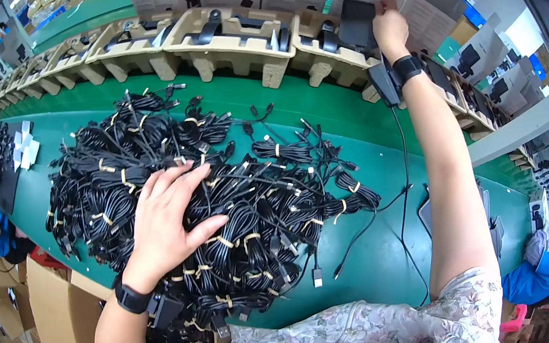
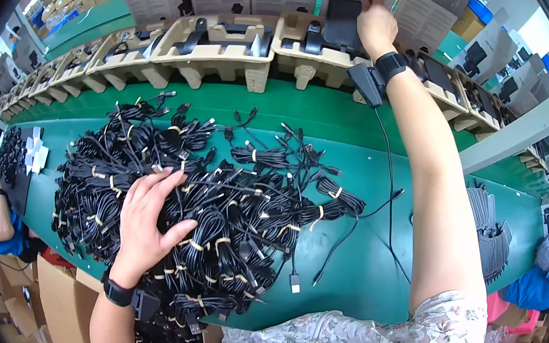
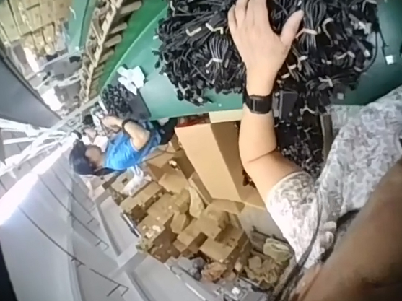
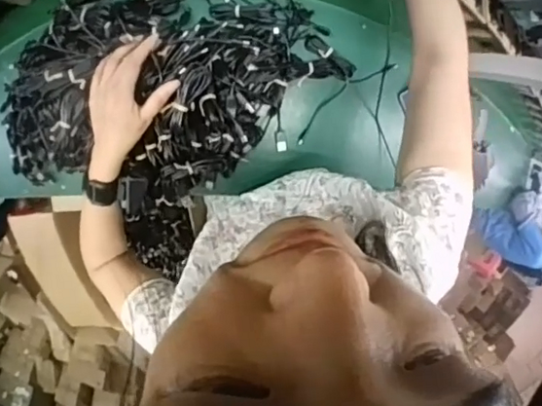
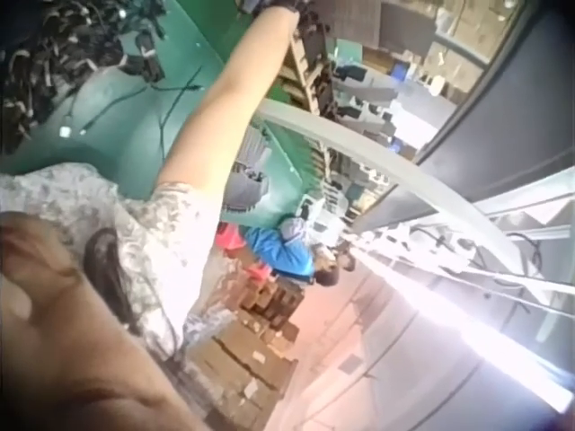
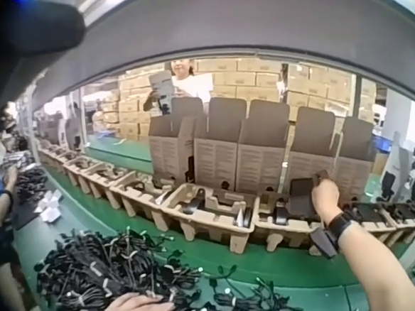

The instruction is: The person picks up a cable from a pile, places it into a cardboard tray, and then picks up a square pad and places it into the same tray.

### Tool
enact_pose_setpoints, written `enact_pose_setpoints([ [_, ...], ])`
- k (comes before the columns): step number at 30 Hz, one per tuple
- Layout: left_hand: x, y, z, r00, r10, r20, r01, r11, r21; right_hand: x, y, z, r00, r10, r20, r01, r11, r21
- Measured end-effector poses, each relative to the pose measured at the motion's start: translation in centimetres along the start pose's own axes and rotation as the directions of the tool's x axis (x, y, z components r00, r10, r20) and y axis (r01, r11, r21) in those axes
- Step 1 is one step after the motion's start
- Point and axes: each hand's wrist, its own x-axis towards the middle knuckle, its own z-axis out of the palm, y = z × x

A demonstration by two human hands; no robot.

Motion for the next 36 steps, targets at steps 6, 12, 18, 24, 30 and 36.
enact_pose_setpoints([
  [6,-0.1,0.2,0.1,1.000,-0.003,-0.014,0.003,1.000,-0.006,0.0,5.4,-0.8,0.993,0.118,0.018,-0.117,0.990,-0.078],
  [12,-0.2,0.1,0.2,1.000,-0.010,-0.026,0.010,1.000,-0.002,-0.5,5.3,-1.5,0.994,0.074,0.080,-0.069,0.995,-0.067],
  [18,0.1,0.1,0.8,0.998,0.003,-0.055,-0.002,1.000,0.020,-0.8,5.3,-1.1,0.995,0.060,0.082,-0.054,0.996,-0.073],
  [24,0.0,0.1,0.8,0.997,-0.026,-0.068,0.030,0.998,0.052,-0.8,4.8,-1.1,0.988,0.048,0.145,-0.013,0.972,-0.234],
  [30,0.3,0.1,0.9,0.998,-0.030,-0.050,0.031,0.999,0.030,-1.4,5.7,-0.9,0.918,-0.242,0.314,0.367,0.816,-0.445],
  [36,0.5,0.0,1.7,0.997,-0.044,-0.066,0.047,0.998,0.040,-8.8,-1.3,-5.3,0.658,-0.745,-0.109,0.739,0.667,-0.092],
])
